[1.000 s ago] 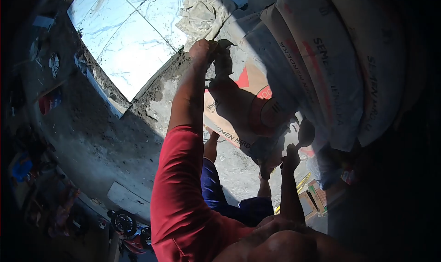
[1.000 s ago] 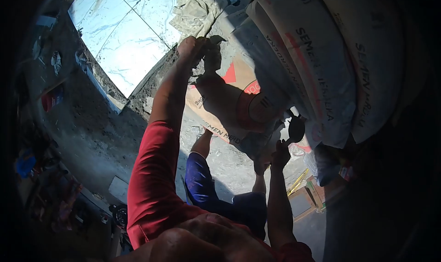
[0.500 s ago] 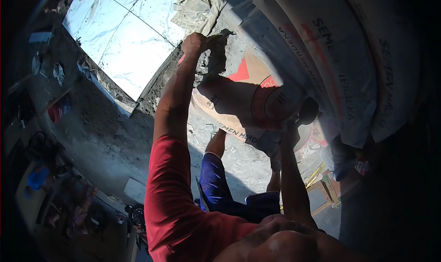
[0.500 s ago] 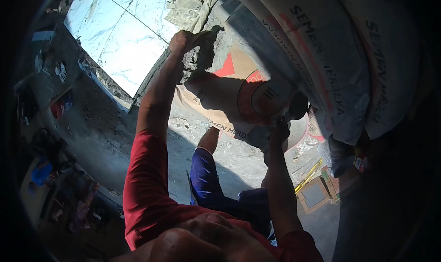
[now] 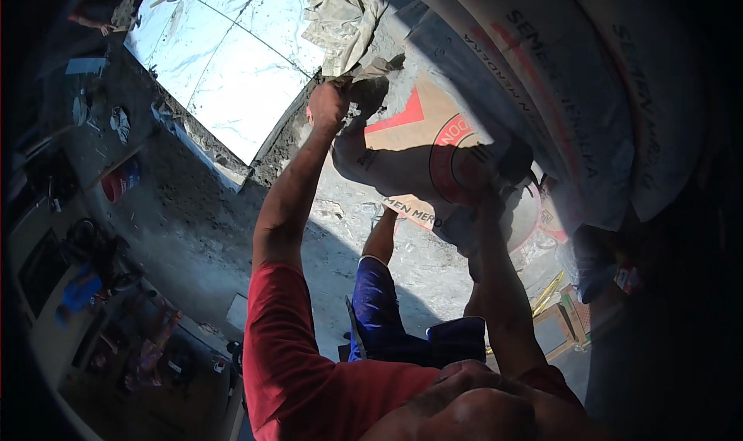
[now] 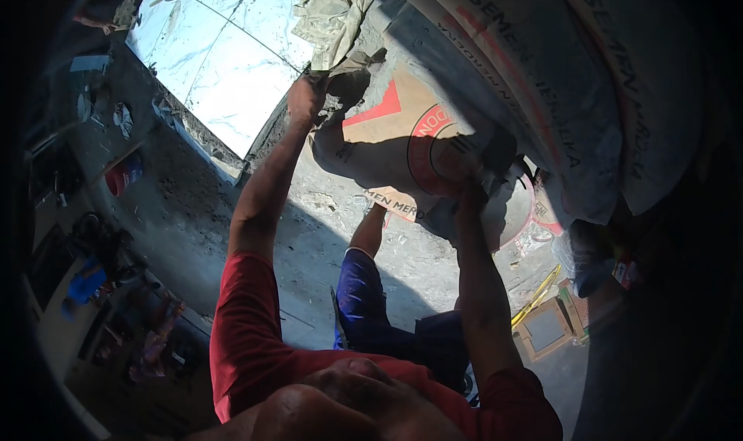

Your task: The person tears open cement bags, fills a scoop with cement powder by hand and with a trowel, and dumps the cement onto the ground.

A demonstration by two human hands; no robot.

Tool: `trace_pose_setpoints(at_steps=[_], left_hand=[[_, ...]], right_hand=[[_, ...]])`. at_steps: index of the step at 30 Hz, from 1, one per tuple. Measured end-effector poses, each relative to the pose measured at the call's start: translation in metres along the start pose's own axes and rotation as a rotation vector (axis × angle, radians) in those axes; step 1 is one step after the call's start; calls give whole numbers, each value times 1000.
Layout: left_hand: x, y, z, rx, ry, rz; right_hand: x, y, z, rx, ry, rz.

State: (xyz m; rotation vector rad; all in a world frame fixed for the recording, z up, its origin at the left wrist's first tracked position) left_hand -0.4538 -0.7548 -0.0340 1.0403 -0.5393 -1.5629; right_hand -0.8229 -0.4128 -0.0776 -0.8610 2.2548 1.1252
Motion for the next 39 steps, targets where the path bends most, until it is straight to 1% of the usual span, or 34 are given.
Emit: trace_pose_setpoints(at_steps=[1,3,5,10,12,13,15,16,18,20,21,22,24,26,28,30,34,36,37,39], left_hand=[[-3,1,2,-28,-42,27],[-8,0,2,-53,-87,53],[-11,-2,2,-69,-140,84],[-32,-2,9,-74,-142,80],[-39,-3,11,-70,-144,93],[-42,-5,11,-56,-135,97],[-50,-4,17,-41,-124,107],[-56,-4,22,-10,-120,116],[-65,-6,26,23,-113,127],[-74,-11,34,10,-221,165],[-77,-11,38,15,-223,172],[-83,-12,42,-11,-240,191],[-93,-16,45,-25,-259,210],[-103,-20,49,-8,-310,248],[-114,-18,57,-14,-278,236],[-126,-19,67,-36,-312,211],[-138,-27,73,11,-279,182],[-147,-31,83,8,-397,238],[-151,-34,85,9,-399,234],[-162,-38,93,25,-434,240]], right_hand=[[-2,3,-9,3,0,-1],[-6,1,-13,24,-81,-100],[-4,3,-15,9,-58,-101],[-9,7,-28,-6,3,-152],[-14,15,-50,-87,262,-33],[-16,17,-56,-82,268,-35],[-23,18,-68,-295,324,-109],[-24,17,-68,-291,329,-111],[-29,16,-71,-121,422,-165],[-23,17,-57,-113,442,-145],[-23,17,-57,-107,461,-124],[-23,20,-54,-102,460,-129],[-25,27,-47,-318,456,-65],[-32,32,-42,-293,450,-47],[-38,39,-36,-270,446,-22],[-40,45,-26,-161,331,-60],[-43,57,-24,-119,340,-65],[-40,63,-17,-95,351,-72],[-37,69,-13,-94,347,-70],[-37,76,-9,-199,337,-93]])
Point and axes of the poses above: each hand's wrist, its own x-axis towards the middle knuckle, its own y-axis out of the back of the hand, z = x × y, the point moved 7 cm from there along x, towards the middle knuckle, and after that the axes turned 7 degrees about -x, right-handed, at the moved point
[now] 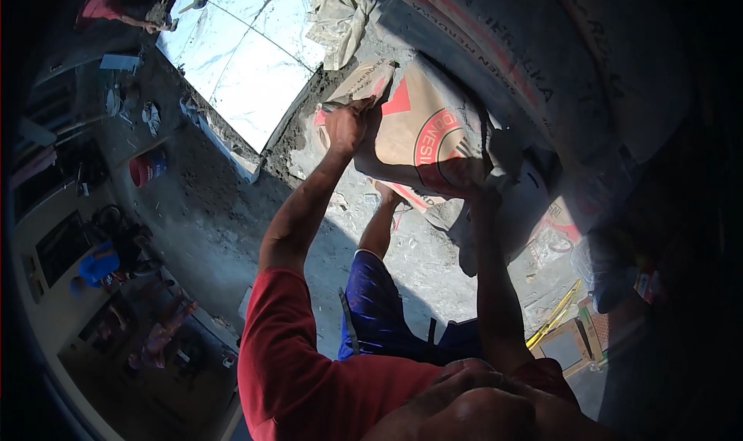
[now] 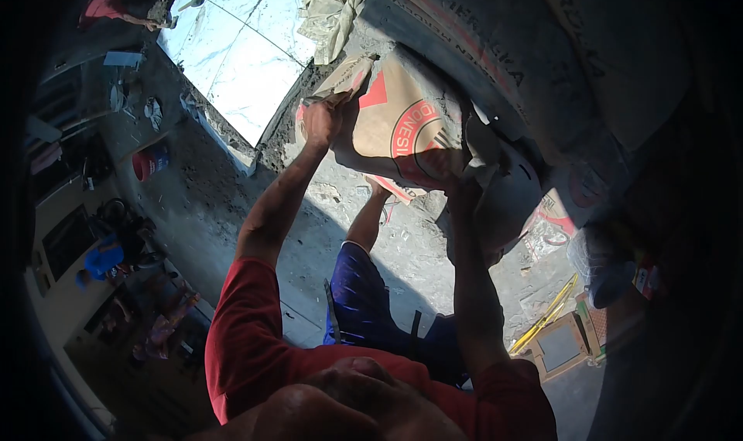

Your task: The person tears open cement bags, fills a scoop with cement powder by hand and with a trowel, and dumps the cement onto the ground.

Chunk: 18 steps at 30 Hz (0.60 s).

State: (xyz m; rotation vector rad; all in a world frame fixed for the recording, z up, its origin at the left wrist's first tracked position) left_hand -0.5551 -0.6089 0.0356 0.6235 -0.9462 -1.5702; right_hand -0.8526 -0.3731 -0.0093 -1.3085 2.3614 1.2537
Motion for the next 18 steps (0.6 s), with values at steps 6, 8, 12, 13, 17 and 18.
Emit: trace_pose_setpoints(at_steps=[6,8,12,13,17,18], left_hand=[[-11,-11,12,-24,121,-98],[-11,-15,14,-36,97,-93],[-14,-5,29,-25,76,-46],[-16,-3,31,-22,97,-47],[-22,0,44,-83,72,-38],[-23,0,47,-82,72,-31]], right_hand=[[-10,11,11,108,51,-39],[-11,14,11,90,33,-37],[-13,13,19,170,44,-22],[-12,13,24,169,45,-23],[0,17,63,-103,147,-22],[2,17,72,-285,257,19]])
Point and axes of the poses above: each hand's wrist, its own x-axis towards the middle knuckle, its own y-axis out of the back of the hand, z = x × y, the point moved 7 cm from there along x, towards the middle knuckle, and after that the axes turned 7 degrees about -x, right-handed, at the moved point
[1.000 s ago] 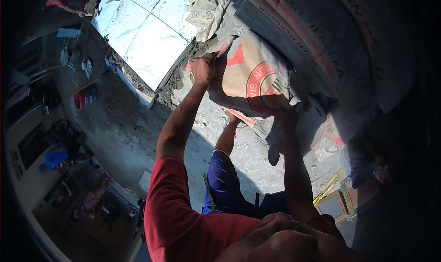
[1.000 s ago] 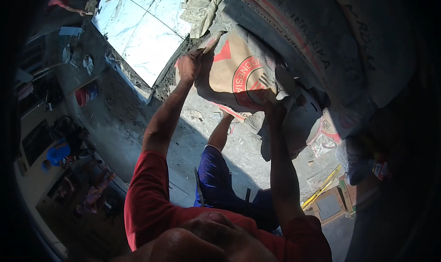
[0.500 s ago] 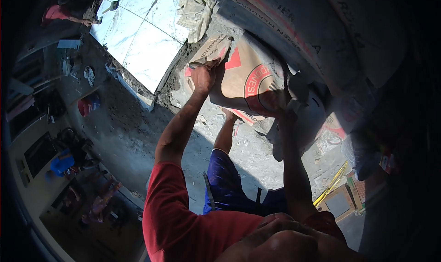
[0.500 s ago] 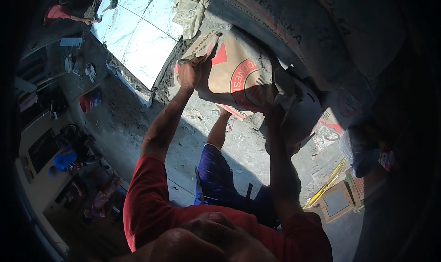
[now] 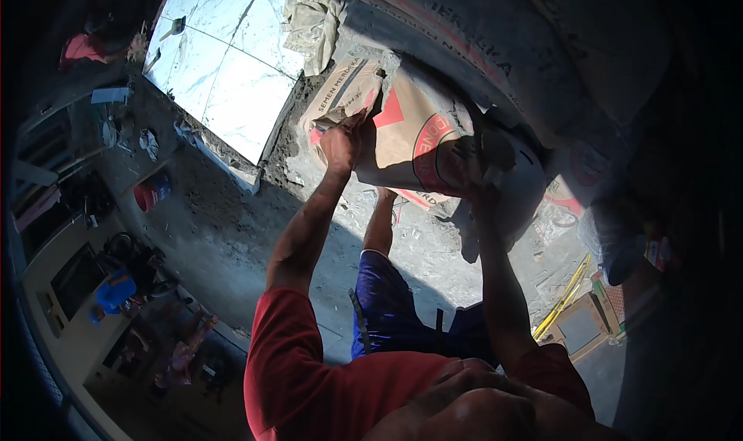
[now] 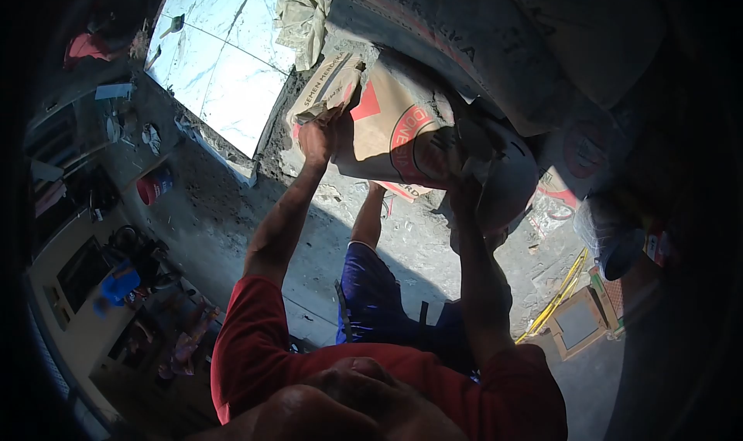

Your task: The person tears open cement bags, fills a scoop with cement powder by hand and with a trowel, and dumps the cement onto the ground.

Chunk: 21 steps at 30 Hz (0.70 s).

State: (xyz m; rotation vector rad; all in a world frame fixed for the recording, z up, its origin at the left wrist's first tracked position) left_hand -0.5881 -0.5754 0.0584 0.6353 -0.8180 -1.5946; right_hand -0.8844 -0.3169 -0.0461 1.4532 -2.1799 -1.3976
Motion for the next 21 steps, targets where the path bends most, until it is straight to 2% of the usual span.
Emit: trace_pose_setpoints(at_steps=[4,7,9,12,15,19,21], left_hand=[[-14,-4,14,-20,41,-3],[-17,-7,15,-14,109,-14],[-16,-6,13,13,161,-11],[-14,-4,19,-11,94,11],[-17,-5,21,-55,72,-13],[-22,2,41,-120,70,-24],[-22,3,40,-92,64,-54]], right_hand=[[1,9,12,-152,97,-15],[-4,22,17,-25,48,102],[0,4,28,-186,178,54],[0,3,40,-100,118,144],[0,1,44,-268,151,61],[-2,1,56,-235,145,85],[-3,-8,57,-507,281,85]])
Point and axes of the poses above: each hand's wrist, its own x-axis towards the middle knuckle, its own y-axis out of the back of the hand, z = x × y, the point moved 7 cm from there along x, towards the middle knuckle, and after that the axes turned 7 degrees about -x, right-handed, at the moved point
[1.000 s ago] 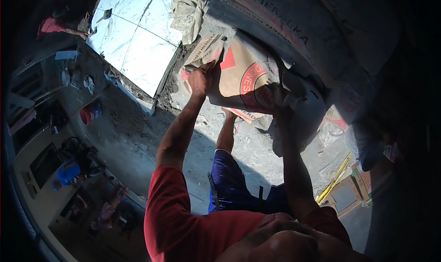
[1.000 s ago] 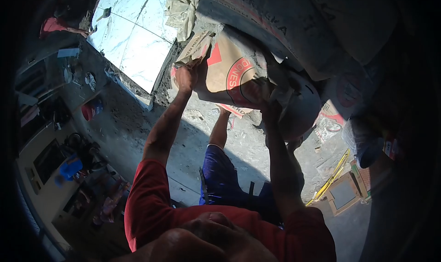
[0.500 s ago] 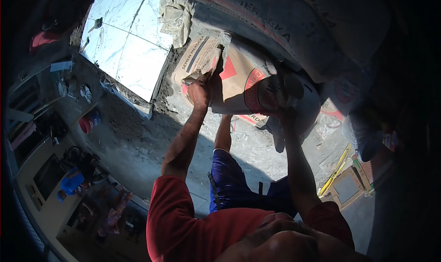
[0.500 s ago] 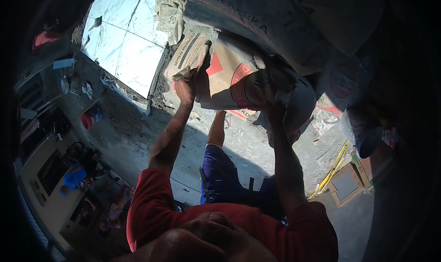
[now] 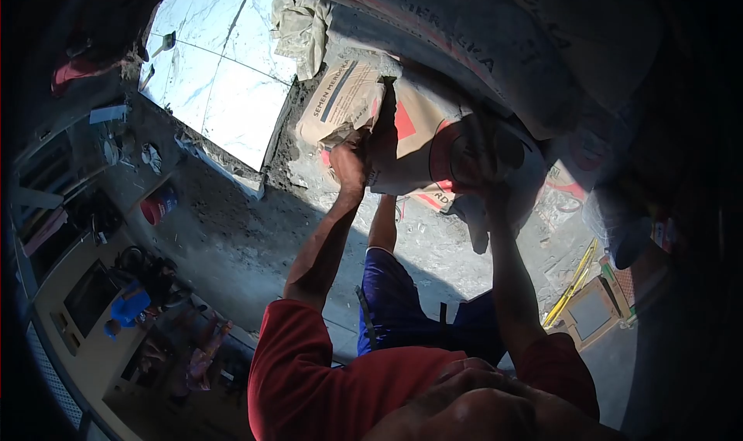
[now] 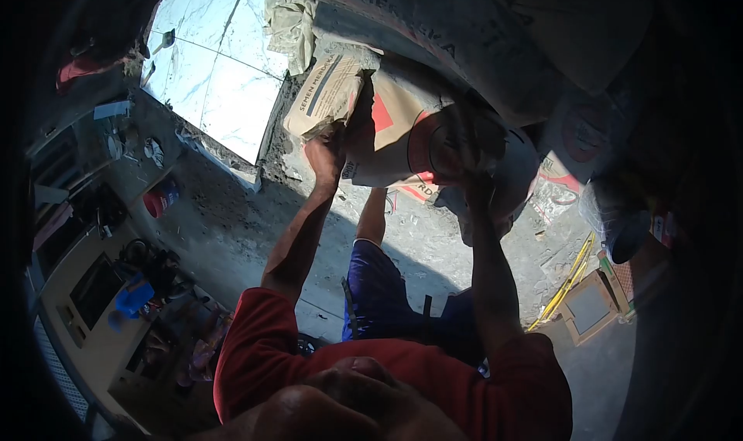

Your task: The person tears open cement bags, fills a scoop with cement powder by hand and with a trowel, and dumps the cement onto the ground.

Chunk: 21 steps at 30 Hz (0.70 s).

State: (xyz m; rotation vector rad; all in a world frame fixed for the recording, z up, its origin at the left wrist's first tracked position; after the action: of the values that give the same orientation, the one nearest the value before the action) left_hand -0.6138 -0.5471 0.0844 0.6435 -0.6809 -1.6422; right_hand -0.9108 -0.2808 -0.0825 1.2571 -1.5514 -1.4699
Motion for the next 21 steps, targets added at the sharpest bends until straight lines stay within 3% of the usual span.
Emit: trace_pose_setpoints(at_steps=[8,13,21], left_hand=[[1,16,17,-76,-66,57],[1,22,24,-134,0,89],[-14,14,37,-174,27,-9]], right_hand=[[-9,-19,16,46,-132,-49],[-11,-21,19,86,-179,-49],[-43,1,39,225,-345,-59]])
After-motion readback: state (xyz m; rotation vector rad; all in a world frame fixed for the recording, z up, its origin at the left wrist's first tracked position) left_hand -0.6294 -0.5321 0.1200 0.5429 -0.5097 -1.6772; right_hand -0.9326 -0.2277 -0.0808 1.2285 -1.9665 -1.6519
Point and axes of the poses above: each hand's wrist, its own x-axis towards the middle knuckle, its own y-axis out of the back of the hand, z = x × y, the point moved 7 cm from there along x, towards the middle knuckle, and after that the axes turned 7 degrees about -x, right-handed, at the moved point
